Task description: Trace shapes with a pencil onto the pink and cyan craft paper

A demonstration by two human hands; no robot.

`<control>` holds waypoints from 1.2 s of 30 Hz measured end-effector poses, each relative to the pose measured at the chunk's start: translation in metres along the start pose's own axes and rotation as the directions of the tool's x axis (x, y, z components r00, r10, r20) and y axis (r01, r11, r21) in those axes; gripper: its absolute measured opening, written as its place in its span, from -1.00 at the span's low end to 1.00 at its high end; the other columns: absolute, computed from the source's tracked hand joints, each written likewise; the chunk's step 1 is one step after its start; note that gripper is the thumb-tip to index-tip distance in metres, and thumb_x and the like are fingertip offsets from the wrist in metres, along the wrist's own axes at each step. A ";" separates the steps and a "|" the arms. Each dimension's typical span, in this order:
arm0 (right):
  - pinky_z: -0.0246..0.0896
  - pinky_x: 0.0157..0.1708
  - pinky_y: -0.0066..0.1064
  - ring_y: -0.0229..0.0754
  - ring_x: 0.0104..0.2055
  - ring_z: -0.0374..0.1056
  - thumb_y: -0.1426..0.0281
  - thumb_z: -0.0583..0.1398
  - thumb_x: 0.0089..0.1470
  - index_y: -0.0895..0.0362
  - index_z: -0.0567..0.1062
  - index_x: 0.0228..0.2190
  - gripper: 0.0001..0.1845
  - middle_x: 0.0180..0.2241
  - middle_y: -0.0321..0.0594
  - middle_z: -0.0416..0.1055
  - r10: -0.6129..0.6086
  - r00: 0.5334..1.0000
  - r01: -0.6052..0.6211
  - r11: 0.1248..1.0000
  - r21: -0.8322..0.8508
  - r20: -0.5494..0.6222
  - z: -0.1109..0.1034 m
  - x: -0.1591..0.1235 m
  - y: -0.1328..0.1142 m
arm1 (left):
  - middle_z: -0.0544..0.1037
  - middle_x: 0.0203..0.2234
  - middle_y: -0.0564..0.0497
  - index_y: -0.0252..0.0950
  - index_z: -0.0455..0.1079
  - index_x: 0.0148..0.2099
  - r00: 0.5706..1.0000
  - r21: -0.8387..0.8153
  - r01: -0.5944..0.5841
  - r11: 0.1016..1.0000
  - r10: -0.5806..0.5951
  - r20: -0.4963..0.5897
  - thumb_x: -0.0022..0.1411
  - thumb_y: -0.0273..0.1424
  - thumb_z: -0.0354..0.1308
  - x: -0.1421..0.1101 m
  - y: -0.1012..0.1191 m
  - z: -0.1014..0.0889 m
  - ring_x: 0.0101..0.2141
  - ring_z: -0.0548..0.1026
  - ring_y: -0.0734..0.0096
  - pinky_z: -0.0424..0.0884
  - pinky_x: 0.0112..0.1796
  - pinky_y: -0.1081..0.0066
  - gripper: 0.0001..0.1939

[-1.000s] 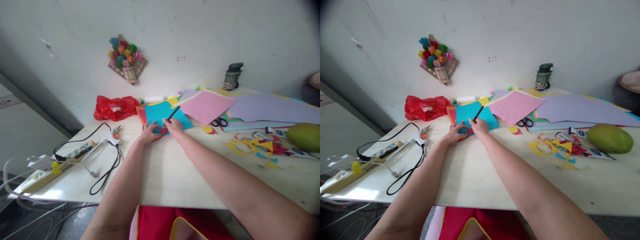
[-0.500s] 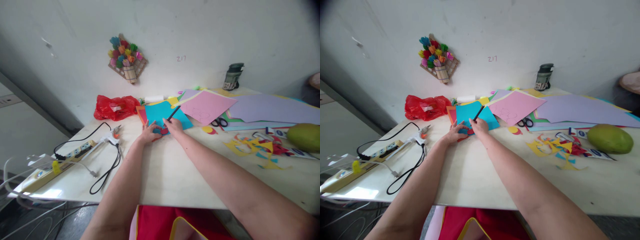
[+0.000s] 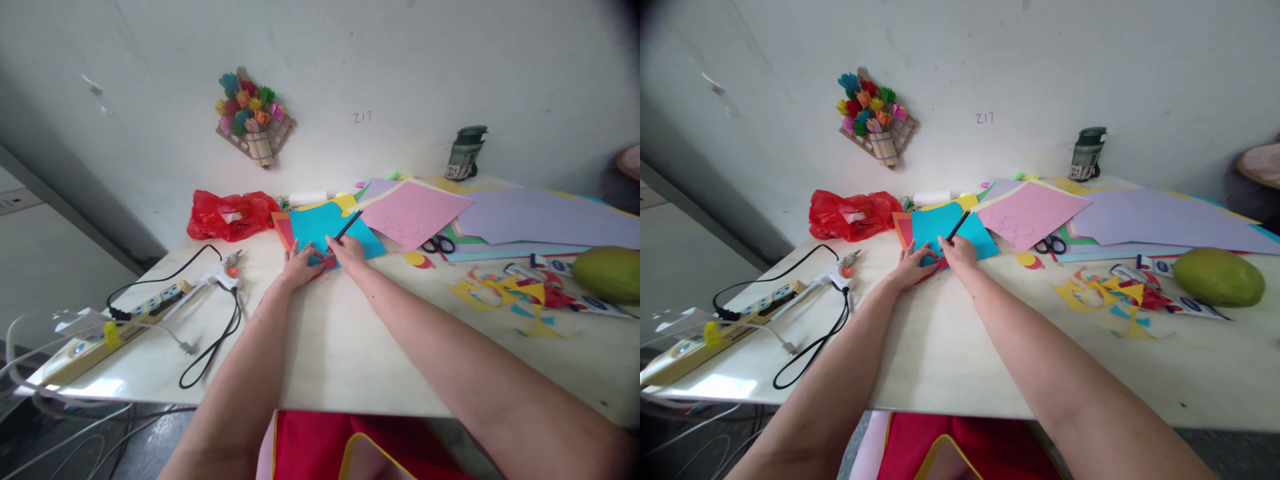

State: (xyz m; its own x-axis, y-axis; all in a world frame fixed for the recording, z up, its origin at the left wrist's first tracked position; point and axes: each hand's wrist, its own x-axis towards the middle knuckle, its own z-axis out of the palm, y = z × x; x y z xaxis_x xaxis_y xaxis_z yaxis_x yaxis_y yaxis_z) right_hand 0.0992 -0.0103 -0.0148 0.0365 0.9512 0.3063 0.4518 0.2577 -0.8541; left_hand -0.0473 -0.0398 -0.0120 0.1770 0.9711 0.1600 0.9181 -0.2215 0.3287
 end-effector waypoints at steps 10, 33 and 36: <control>0.21 -0.57 -0.53 -0.33 -0.64 0.33 0.05 0.05 -0.04 0.17 0.41 -0.53 -0.57 -0.63 -0.25 0.42 -0.049 0.981 0.015 0.984 0.179 0.186 0.000 0.007 0.011 | 0.13 0.13 0.21 0.00 0.33 -0.13 1.000 0.052 0.003 0.999 -0.003 -0.006 0.04 -0.05 0.02 0.000 0.001 0.000 0.18 -0.22 0.07 -0.24 0.08 -0.03 -0.65; 0.24 -0.36 -0.44 -0.19 -0.33 0.39 0.24 0.13 -0.04 0.15 0.49 -0.41 -0.75 -0.43 -0.16 0.49 -0.199 0.931 0.246 0.962 -0.121 0.306 0.000 0.000 0.004 | -0.05 0.20 0.18 0.00 0.26 -0.02 0.983 0.023 -0.055 0.998 0.050 0.176 -0.07 -0.01 0.07 -0.003 -0.006 -0.016 0.18 -0.42 0.05 -0.47 0.04 -0.12 -0.47; 0.23 -0.36 -0.44 -0.19 -0.32 0.39 0.23 0.12 -0.03 0.13 0.49 -0.41 -0.74 -0.41 -0.16 0.48 -0.210 0.934 0.262 0.953 -0.155 0.289 0.000 -0.001 0.004 | -0.05 0.20 0.17 -0.01 0.25 -0.02 0.977 0.011 -0.049 0.999 0.046 0.209 -0.07 0.00 0.07 -0.005 -0.005 -0.020 0.18 -0.41 0.06 -0.48 0.04 -0.10 -0.46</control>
State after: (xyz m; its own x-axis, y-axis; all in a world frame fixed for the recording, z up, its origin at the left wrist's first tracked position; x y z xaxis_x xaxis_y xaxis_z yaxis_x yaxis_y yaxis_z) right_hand 0.1008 -0.0097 -0.0186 -0.3179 0.8835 0.3440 0.5778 0.4682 -0.6686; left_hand -0.0592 -0.0449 0.0039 0.2889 0.9571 -0.0231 0.9123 -0.2679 0.3098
